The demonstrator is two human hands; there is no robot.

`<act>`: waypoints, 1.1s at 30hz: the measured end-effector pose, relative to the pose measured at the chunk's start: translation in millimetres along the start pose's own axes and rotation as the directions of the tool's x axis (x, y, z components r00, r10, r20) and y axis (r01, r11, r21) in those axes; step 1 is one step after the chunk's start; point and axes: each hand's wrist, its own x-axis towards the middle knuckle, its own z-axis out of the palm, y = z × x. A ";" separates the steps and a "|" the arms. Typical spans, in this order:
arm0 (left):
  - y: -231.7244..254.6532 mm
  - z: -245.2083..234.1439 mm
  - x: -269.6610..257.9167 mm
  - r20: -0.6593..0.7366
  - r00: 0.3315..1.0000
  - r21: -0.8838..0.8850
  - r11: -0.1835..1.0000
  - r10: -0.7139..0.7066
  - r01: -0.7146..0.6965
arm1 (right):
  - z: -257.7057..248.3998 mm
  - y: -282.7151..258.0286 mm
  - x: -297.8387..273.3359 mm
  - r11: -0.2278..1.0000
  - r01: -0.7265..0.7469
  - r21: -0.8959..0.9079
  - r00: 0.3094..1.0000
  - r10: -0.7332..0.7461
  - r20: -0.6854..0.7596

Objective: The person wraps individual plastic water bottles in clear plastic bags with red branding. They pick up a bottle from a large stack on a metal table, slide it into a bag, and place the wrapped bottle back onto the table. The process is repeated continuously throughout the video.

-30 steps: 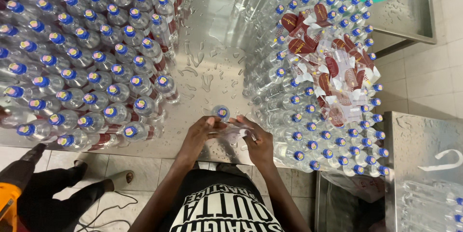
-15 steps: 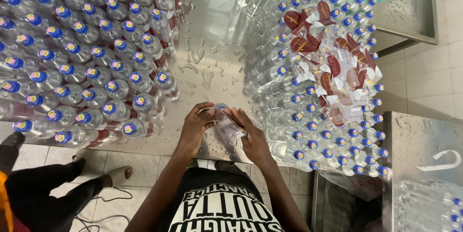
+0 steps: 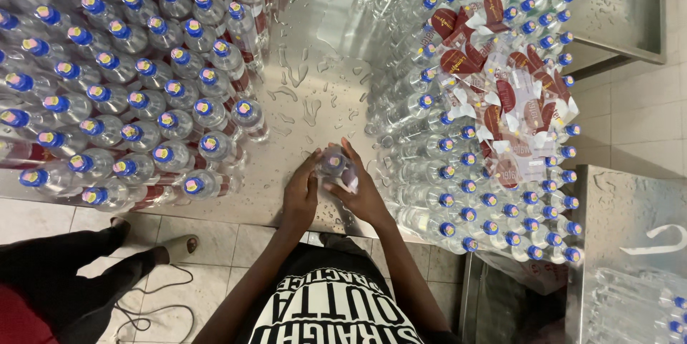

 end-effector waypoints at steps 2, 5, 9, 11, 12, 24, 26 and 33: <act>-14.2 1.4 -2.7 0.005 1.000 0.001 1.000 -0.016 0.016 | 18.0 26.1 8.9 0.993 -0.080 -0.087 0.991 0.070 -0.114; -28.3 -0.7 -1.6 0.025 0.999 0.039 0.998 -0.040 0.039 | 37.9 60.1 15.7 0.988 -0.062 -0.140 0.964 0.023 -0.264; -67.2 -5.8 4.7 0.042 0.995 0.065 0.994 -0.088 0.085 | 54.9 107.7 17.3 0.980 0.120 -0.157 0.923 -0.168 -0.345; -52.9 -9.8 6.8 0.009 1.000 0.043 0.999 0.012 -0.012 | 59.2 113.1 16.9 0.992 0.049 -0.114 0.942 -0.084 -0.323; -45.7 -11.9 8.4 -0.029 0.993 0.024 0.993 0.112 -0.112 | 61.3 115.6 17.1 0.997 -0.020 -0.071 0.955 -0.002 -0.297; -32.9 7.3 30.7 0.080 0.926 0.312 0.873 0.368 -0.374 | 60.8 67.8 25.7 0.933 -0.307 -0.187 0.930 0.253 -0.266; -32.4 2.6 26.3 0.055 0.943 0.303 0.894 0.328 -0.329 | 63.3 58.1 22.7 0.940 -0.282 -0.191 0.943 0.234 -0.238; -11.7 -60.3 19.5 -0.099 0.985 0.328 0.939 0.140 -0.101 | 69.4 90.1 23.1 0.969 -0.096 -0.227 0.995 0.099 0.001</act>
